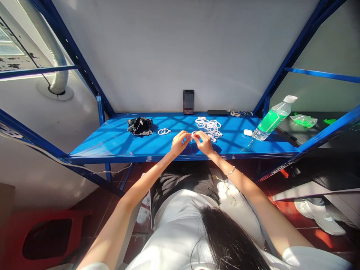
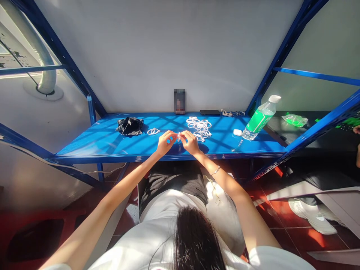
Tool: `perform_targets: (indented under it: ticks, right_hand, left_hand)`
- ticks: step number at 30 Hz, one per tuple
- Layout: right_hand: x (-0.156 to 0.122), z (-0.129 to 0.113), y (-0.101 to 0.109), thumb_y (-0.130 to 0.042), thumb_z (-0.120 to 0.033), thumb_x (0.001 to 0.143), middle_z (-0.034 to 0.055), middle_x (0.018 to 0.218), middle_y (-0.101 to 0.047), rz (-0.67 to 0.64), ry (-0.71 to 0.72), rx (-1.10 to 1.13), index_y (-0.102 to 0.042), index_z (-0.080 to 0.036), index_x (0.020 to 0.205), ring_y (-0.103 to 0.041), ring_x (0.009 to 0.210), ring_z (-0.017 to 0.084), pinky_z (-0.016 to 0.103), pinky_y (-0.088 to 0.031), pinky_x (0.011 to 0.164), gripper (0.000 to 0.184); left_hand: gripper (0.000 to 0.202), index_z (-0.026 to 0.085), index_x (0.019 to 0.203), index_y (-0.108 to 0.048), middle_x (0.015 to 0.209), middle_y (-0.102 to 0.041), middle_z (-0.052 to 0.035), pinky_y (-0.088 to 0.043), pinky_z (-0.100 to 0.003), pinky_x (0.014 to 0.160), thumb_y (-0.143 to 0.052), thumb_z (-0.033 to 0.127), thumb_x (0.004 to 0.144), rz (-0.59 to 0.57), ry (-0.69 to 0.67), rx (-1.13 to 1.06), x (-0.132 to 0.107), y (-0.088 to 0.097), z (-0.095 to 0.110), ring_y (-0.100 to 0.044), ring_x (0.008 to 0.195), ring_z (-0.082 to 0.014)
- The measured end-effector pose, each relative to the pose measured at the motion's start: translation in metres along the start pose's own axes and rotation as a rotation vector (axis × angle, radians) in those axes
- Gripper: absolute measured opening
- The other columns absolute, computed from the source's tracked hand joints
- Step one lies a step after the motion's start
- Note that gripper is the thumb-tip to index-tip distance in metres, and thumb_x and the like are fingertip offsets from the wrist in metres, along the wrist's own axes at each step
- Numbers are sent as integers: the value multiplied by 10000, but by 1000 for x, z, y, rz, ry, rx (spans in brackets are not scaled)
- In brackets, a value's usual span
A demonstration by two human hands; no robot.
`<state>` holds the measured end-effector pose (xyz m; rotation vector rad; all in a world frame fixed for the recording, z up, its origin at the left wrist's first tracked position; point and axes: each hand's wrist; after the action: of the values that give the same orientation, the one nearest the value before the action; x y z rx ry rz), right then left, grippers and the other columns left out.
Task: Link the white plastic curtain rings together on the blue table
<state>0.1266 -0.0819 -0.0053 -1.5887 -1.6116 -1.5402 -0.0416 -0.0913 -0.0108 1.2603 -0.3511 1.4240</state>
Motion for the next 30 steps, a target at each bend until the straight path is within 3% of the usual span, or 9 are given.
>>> perform_targets:
  ticks: [30]
  right_hand:
    - [-1, 1, 0, -478, -362, 970, 55, 795, -649, -43, -42, -9, -599, -207, 861, -605, 709, 180, 331, -503, 685, 224]
  left_hand:
    - [239, 179, 885, -636, 781, -626, -29, -466, -200, 550, -485, 352, 952, 19, 1, 57, -3, -1, -1, -555, 631, -100]
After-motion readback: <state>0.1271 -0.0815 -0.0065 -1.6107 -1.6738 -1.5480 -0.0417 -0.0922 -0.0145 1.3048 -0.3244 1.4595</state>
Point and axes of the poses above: each hand's wrist, its own x-axis towards the middle knuckle, its own y-axis out of the back of the hand, z = x × y
